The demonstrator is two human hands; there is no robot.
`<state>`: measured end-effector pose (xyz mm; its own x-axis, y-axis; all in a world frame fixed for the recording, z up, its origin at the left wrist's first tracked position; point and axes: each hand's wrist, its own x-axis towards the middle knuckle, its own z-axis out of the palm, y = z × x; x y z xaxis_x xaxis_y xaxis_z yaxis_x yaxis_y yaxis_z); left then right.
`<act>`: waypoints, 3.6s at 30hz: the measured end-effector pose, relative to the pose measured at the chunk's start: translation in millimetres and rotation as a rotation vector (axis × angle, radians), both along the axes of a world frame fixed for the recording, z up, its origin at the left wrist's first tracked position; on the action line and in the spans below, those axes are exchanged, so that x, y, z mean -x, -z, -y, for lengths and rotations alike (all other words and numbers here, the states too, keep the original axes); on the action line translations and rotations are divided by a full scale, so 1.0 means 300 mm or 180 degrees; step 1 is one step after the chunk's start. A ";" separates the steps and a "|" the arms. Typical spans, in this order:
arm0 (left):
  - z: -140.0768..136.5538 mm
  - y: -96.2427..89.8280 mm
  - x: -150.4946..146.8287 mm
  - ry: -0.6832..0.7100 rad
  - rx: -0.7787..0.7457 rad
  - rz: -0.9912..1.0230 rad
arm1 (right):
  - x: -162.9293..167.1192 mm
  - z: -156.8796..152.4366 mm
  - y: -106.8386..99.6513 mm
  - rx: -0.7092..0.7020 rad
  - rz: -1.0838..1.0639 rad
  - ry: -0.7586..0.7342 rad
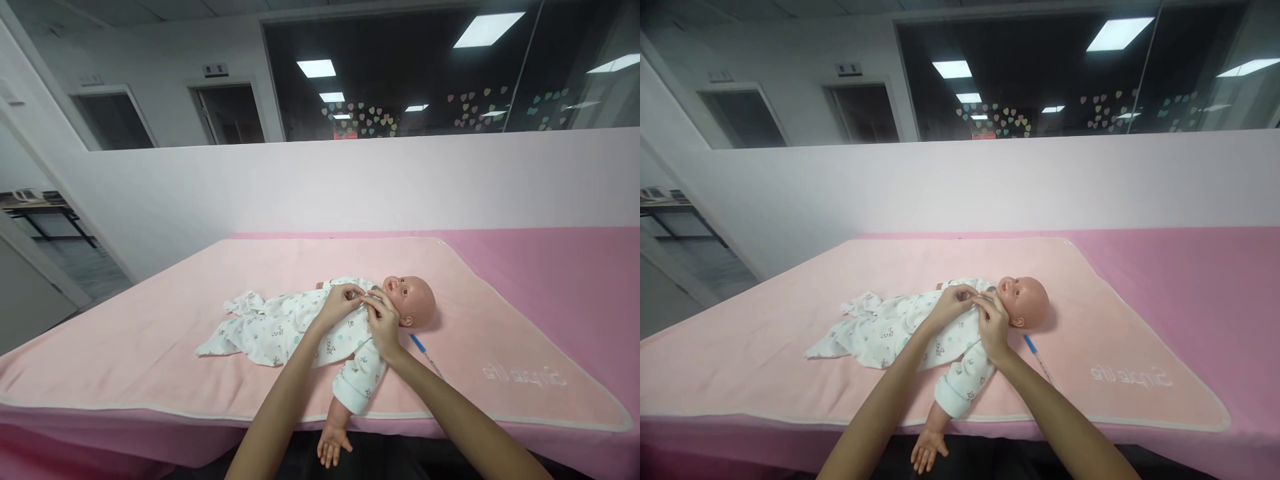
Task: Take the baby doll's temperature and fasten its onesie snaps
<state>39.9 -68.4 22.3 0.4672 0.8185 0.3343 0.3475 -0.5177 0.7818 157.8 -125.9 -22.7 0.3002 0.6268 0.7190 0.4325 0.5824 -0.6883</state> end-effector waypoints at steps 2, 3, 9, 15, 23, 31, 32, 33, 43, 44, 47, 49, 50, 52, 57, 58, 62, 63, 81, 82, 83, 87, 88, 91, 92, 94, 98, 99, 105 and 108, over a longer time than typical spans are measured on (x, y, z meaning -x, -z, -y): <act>0.001 0.002 0.001 -0.0037 0.0049 0.0080 | -0.002 -0.003 -0.001 0.0019 0.0076 0.0015; 0.001 0.001 0.001 0.0006 0.0095 0.0113 | -0.003 -0.005 -0.003 0.0012 0.0125 0.0021; 0.001 -0.007 0.002 0.0403 0.0479 0.0335 | -0.008 -0.013 -0.010 0.0055 0.0429 0.0087; -0.002 -0.006 0.002 0.0474 0.0708 0.0451 | -0.010 -0.018 -0.011 0.0151 0.0449 0.0024; 0.012 -0.014 0.011 0.0535 0.0339 0.0163 | -0.011 -0.014 0.003 0.0256 0.0217 0.0030; 0.001 -0.002 0.019 0.0270 0.0426 0.0292 | -0.009 -0.015 0.011 0.0386 0.0040 0.0005; 0.002 -0.002 0.017 0.0228 0.0415 0.0293 | -0.008 -0.013 0.009 0.0422 0.0010 -0.0004; 0.003 -0.003 0.016 0.0191 0.0394 0.0278 | -0.007 -0.010 0.007 0.0462 -0.0028 -0.0017; 0.010 0.001 0.012 0.0213 0.0155 -0.0034 | -0.003 -0.005 0.003 0.0494 -0.0151 -0.0009; 0.010 0.000 0.013 0.0220 0.0112 -0.0095 | -0.003 -0.006 0.004 0.0491 -0.0148 -0.0001; 0.011 -0.001 0.016 0.0209 -0.0027 -0.0229 | -0.004 -0.006 0.004 0.0489 -0.0129 0.0015; 0.010 0.000 0.017 0.0204 -0.0055 -0.0275 | -0.005 -0.006 0.002 0.0434 -0.0083 0.0025; 0.010 0.000 0.018 0.0201 -0.0052 -0.0286 | -0.005 -0.006 0.001 0.0391 -0.0059 0.0023; 0.009 0.001 0.018 0.0215 -0.0044 -0.0280 | -0.006 -0.006 -0.003 0.0322 -0.0024 0.0013; 0.008 -0.001 0.018 0.0292 0.0057 -0.0146 | -0.009 -0.006 -0.008 0.0267 0.0058 0.0075; 0.008 0.000 0.017 0.0254 0.0123 -0.0089 | -0.009 -0.006 -0.008 0.0246 0.0084 0.0089; 0.007 0.004 0.013 0.0045 0.0417 0.0241 | -0.007 -0.006 -0.006 0.0171 0.0191 0.0180; 0.006 0.005 0.012 0.0028 0.0476 0.0334 | -0.006 -0.005 -0.005 0.0180 0.0199 0.0202; 0.104 0.017 0.117 -0.0389 -0.1378 -0.0715 | 0.003 0.004 -0.017 -0.0173 0.1365 0.0191; 0.107 0.023 0.128 -0.0379 -0.1462 -0.0802 | 0.014 0.002 -0.028 -0.0178 0.1635 0.0208; 0.108 0.029 0.137 -0.0395 -0.1533 -0.0870 | 0.026 -0.002 -0.039 -0.0158 0.1851 0.0251; 0.095 0.049 0.153 -0.0818 -0.1798 -0.0994 | 0.068 -0.035 -0.068 -0.0019 0.2214 0.0545; 0.091 0.053 0.154 -0.0956 -0.1856 -0.0993 | 0.073 -0.042 -0.068 0.0005 0.2246 0.0614; 0.084 0.065 0.153 -0.1174 -0.1991 -0.0957 | 0.078 -0.053 -0.056 0.0067 0.2270 0.0765; 0.083 0.069 0.152 -0.1188 -0.2029 -0.0932 | 0.077 -0.052 -0.050 0.0081 0.2243 0.0798; 0.082 0.076 0.149 -0.1189 -0.2100 -0.0876 | 0.073 -0.048 -0.041 0.0057 0.2163 0.0758; 0.079 0.082 0.150 -0.1175 -0.2120 -0.0772 | 0.066 -0.035 -0.038 -0.0206 0.1964 0.0185; 0.079 0.081 0.151 -0.1127 -0.2098 -0.0731 | 0.065 -0.034 -0.038 -0.0266 0.1873 0.0074; 0.097 0.056 0.156 -0.0633 -0.2022 -0.0580 | 0.062 -0.048 -0.024 -0.0234 0.1550 0.0076; 0.107 0.045 0.148 -0.0672 -0.2032 -0.0721 | 0.061 -0.057 -0.014 -0.0179 0.1532 0.0093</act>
